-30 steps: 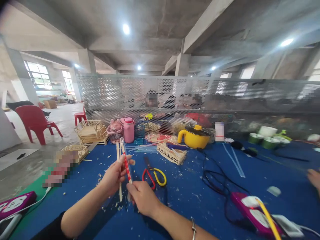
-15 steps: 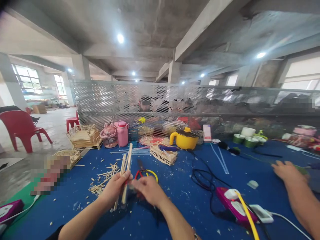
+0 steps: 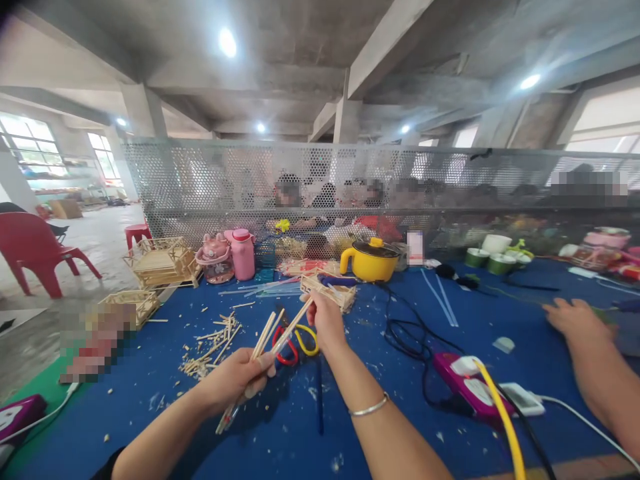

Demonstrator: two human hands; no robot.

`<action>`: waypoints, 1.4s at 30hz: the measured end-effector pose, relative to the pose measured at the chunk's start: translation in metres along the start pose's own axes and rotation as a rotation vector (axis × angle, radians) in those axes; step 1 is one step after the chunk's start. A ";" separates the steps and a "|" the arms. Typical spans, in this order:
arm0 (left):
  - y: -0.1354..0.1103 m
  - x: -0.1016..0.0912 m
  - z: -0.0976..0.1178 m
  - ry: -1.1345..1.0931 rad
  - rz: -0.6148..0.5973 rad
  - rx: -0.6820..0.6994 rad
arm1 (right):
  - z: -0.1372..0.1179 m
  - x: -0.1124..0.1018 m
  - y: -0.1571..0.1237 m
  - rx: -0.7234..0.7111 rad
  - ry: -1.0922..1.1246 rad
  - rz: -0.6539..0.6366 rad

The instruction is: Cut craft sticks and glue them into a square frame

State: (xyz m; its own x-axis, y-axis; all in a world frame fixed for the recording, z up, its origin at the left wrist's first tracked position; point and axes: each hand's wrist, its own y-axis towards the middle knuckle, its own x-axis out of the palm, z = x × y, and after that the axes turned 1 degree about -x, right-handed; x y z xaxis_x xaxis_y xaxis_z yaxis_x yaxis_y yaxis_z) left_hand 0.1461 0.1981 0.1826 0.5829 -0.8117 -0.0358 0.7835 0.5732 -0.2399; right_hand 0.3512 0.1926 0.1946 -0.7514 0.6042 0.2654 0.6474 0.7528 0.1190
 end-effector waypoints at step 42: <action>0.027 -0.063 -0.009 -0.558 0.345 0.181 | 0.005 -0.005 -0.109 -0.205 -1.691 -0.669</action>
State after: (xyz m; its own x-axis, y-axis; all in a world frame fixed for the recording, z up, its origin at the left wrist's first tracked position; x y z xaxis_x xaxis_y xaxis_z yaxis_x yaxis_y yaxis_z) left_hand 0.1288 0.2640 0.1697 0.7916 -0.4278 0.4363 0.5283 0.8379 -0.1369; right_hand 0.2843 0.1090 0.1754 -0.0844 -0.0669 -0.9942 0.1247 0.9892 -0.0772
